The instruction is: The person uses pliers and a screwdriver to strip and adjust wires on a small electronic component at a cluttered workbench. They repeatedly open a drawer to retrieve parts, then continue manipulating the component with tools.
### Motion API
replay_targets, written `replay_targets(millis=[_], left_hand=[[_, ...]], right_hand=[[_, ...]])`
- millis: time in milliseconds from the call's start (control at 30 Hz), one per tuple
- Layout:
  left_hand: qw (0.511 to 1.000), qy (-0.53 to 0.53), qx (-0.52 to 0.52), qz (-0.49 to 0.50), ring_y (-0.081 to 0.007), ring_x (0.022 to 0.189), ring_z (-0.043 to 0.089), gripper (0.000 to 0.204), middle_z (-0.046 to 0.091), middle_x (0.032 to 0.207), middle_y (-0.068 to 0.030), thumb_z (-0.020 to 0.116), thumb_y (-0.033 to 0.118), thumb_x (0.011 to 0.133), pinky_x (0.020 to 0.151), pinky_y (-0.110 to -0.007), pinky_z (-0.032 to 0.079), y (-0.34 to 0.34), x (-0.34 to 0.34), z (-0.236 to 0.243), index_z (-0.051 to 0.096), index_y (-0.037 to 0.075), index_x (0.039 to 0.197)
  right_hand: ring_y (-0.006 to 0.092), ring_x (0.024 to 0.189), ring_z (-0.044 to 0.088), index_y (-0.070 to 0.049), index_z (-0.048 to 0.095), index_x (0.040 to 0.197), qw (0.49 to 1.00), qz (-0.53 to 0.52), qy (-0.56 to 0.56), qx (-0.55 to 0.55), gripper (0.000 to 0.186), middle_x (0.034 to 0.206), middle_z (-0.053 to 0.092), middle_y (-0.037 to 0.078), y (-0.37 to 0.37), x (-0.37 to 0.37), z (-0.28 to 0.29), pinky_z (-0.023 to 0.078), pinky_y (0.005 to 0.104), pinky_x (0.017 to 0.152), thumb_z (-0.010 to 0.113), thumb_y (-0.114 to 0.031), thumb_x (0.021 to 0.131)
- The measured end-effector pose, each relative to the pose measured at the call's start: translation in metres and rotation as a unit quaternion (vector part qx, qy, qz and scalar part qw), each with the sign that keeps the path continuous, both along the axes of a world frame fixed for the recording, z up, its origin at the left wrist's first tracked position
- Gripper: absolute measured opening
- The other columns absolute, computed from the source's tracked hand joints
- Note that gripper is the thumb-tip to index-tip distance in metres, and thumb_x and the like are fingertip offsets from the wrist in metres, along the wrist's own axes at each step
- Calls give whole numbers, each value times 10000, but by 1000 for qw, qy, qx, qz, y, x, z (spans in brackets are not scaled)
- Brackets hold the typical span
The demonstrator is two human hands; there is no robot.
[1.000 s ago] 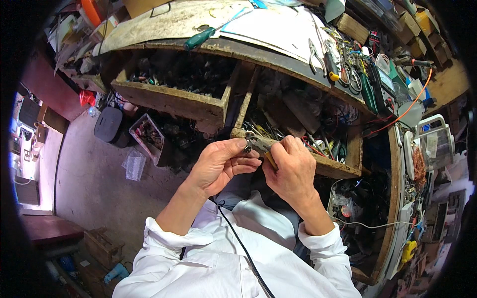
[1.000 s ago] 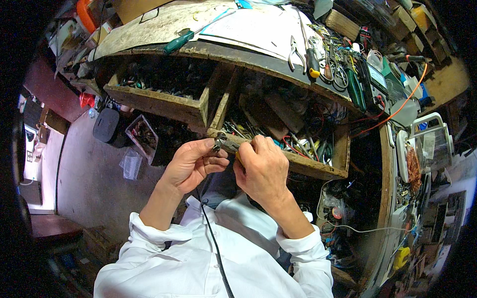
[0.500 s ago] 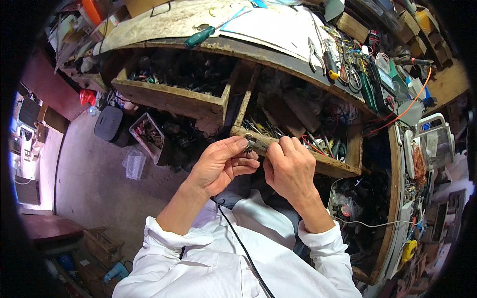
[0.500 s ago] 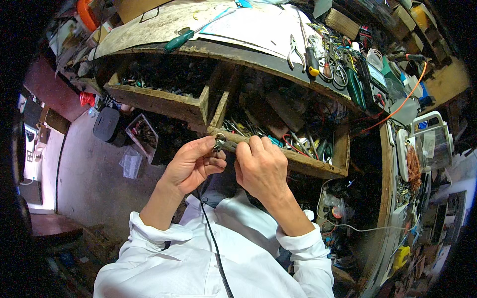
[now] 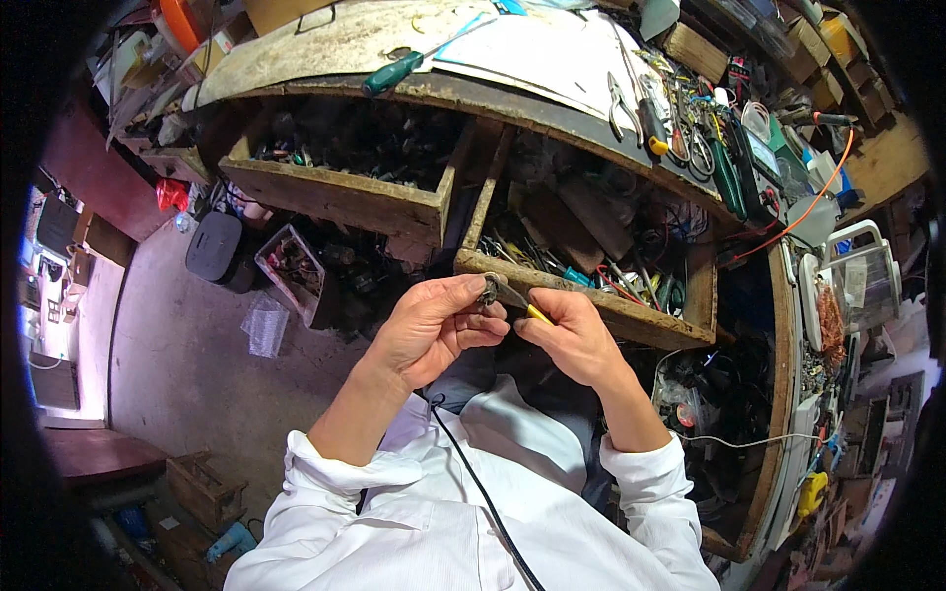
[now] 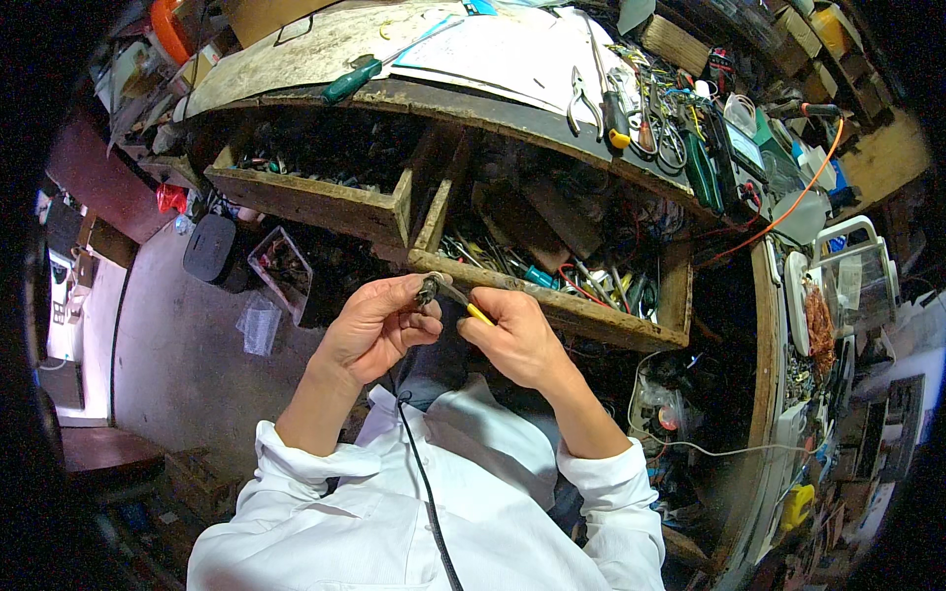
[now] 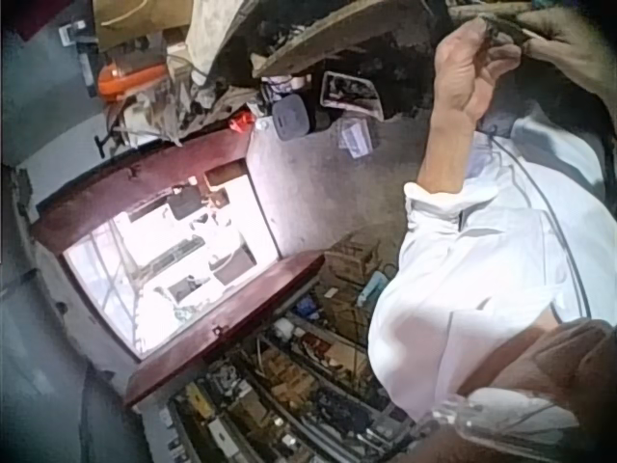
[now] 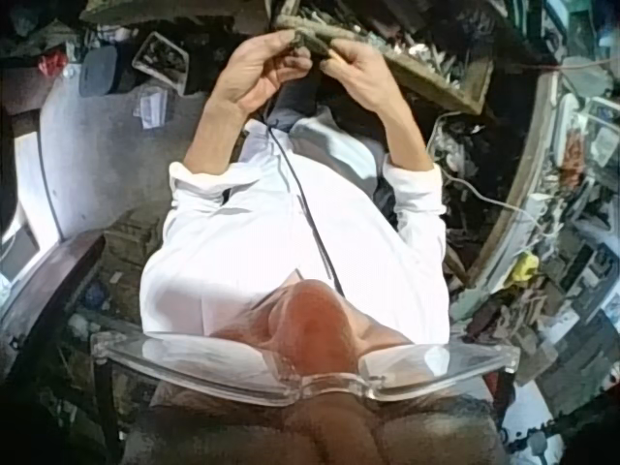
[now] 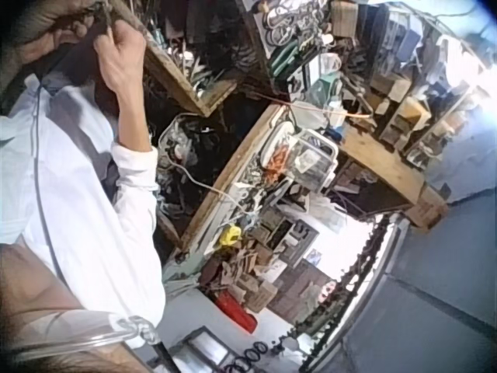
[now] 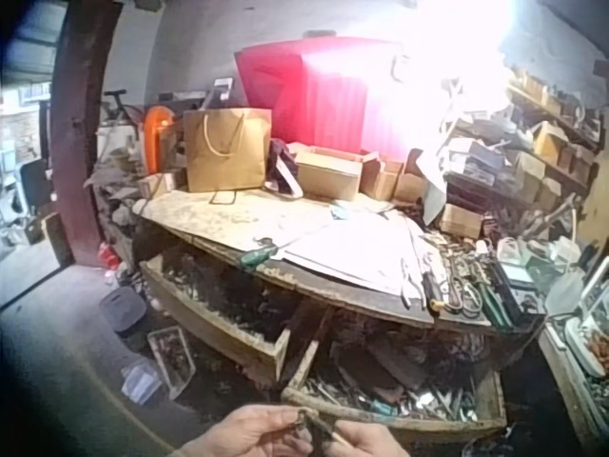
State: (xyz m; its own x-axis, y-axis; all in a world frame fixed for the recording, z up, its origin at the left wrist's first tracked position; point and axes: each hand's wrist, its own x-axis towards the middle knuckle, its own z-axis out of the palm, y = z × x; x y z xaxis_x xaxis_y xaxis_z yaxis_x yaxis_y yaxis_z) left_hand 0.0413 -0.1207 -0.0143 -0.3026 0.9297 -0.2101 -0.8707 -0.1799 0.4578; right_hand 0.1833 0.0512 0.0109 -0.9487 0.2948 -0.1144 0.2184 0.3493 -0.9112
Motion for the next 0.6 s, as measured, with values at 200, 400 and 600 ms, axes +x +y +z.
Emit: replay_targets(millis=[200,400,600], left_hand=[[1000,-1,7,7,-259,871,758,296,720,979,-193,595,190,1043,782,-361,659,-2,0,-1,600,-79,1168],[1000,-5,11,7,-261,873,758,308,721,989,-188,609,199,1037,785,-358,657,-2,-1,-4,588,-68,1191],[995,91,-19,30,-240,851,757,323,722,986,-172,649,175,1013,747,-331,647,1,5,0,563,-45,1234]], right_hand=[[90,641,429,2,562,786,966,-15,-79,-244,237,671,479,-68,1,0,3,365,302,567,672,-174,900],[277,661,573,-9,519,765,980,-15,53,190,215,704,548,92,-5,0,-1,443,389,576,675,-143,828],[327,668,564,-53,488,730,880,-73,150,445,232,748,507,119,-27,0,16,434,428,550,715,-63,684]])
